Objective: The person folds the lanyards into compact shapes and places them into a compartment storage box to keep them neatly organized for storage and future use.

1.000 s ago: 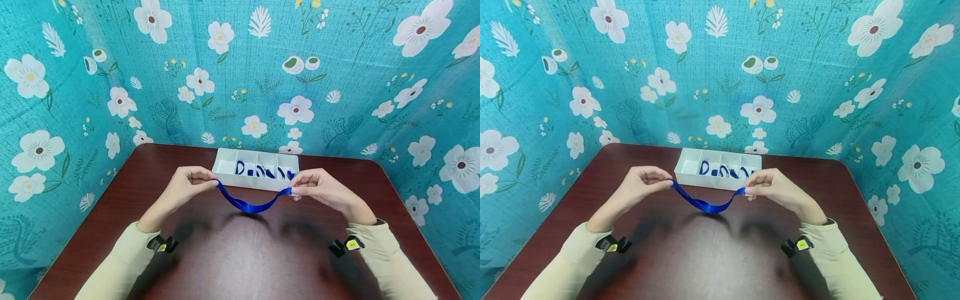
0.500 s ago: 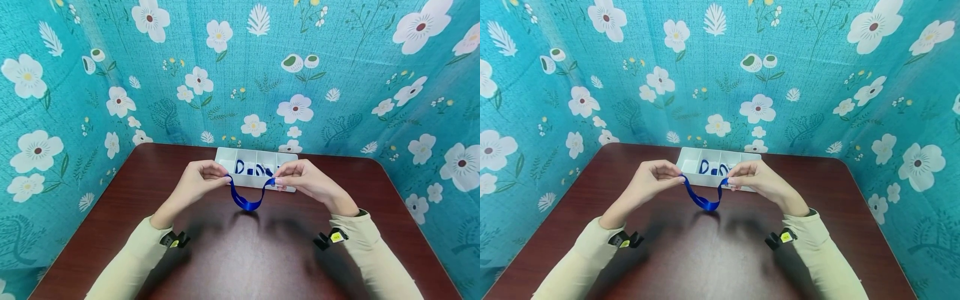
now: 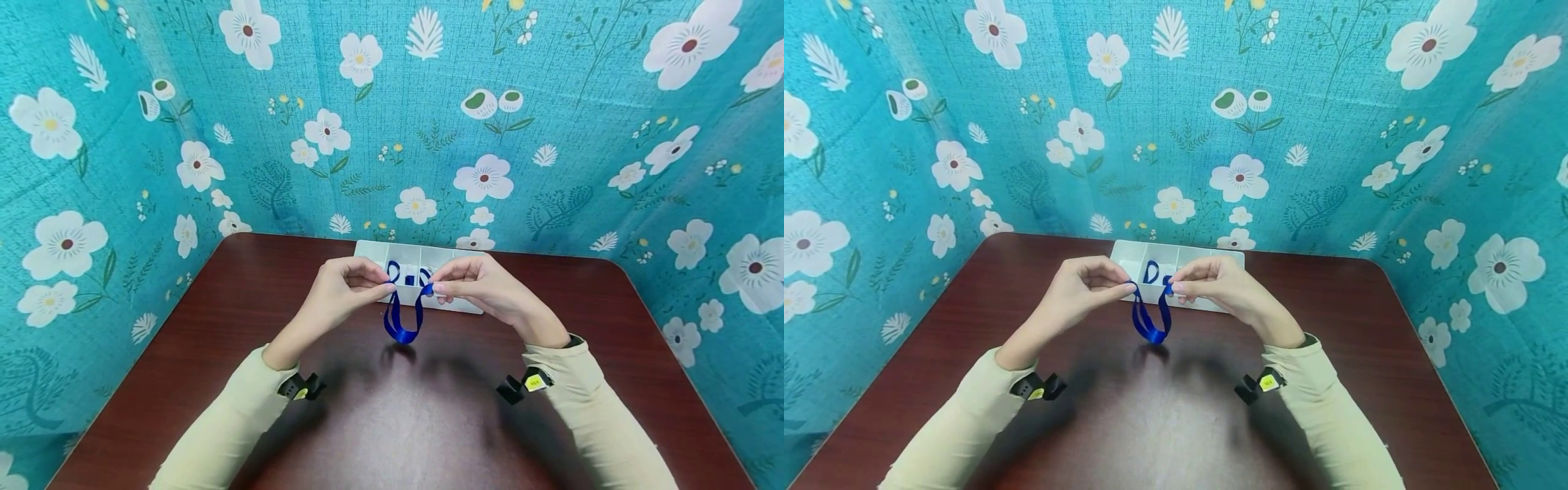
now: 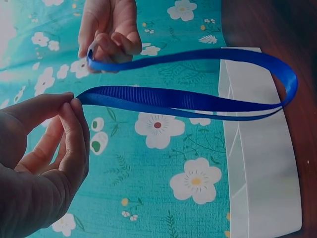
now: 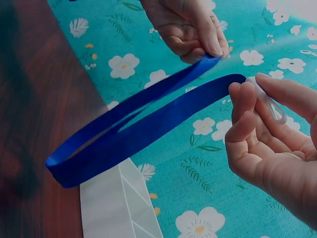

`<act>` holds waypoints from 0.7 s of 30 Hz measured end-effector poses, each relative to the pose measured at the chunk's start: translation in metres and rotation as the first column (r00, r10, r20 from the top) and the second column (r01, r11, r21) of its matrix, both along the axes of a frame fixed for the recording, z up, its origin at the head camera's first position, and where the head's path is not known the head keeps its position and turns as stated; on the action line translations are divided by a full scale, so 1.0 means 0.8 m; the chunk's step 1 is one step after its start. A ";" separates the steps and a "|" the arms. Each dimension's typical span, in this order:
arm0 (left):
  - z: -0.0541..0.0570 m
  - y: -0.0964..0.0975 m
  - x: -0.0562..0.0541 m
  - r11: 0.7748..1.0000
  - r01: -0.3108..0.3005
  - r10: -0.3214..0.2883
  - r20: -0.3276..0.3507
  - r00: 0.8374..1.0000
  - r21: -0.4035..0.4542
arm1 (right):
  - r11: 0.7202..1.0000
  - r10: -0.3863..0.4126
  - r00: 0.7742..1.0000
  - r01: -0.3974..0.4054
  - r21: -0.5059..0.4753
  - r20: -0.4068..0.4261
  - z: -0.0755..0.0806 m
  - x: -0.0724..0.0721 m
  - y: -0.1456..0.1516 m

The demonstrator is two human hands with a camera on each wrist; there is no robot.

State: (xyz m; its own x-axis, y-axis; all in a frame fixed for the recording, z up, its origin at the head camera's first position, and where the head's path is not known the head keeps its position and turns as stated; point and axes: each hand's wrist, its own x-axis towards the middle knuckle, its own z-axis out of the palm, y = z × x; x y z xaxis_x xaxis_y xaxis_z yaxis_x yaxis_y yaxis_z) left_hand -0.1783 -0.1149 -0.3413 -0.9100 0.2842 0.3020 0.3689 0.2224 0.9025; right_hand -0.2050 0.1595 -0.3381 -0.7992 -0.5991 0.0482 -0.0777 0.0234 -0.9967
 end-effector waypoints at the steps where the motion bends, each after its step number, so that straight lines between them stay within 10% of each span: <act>1: 0.000 0.002 0.000 1.000 0.002 -0.002 -0.004 1.000 0.000 | 1.000 0.003 1.000 -0.003 -0.006 0.000 0.001 0.000 -0.002; 21: 0.004 0.026 0.001 0.997 0.062 -0.062 0.006 0.998 0.038 | 0.999 -0.027 0.999 0.028 0.022 -0.047 0.005 0.002 -0.029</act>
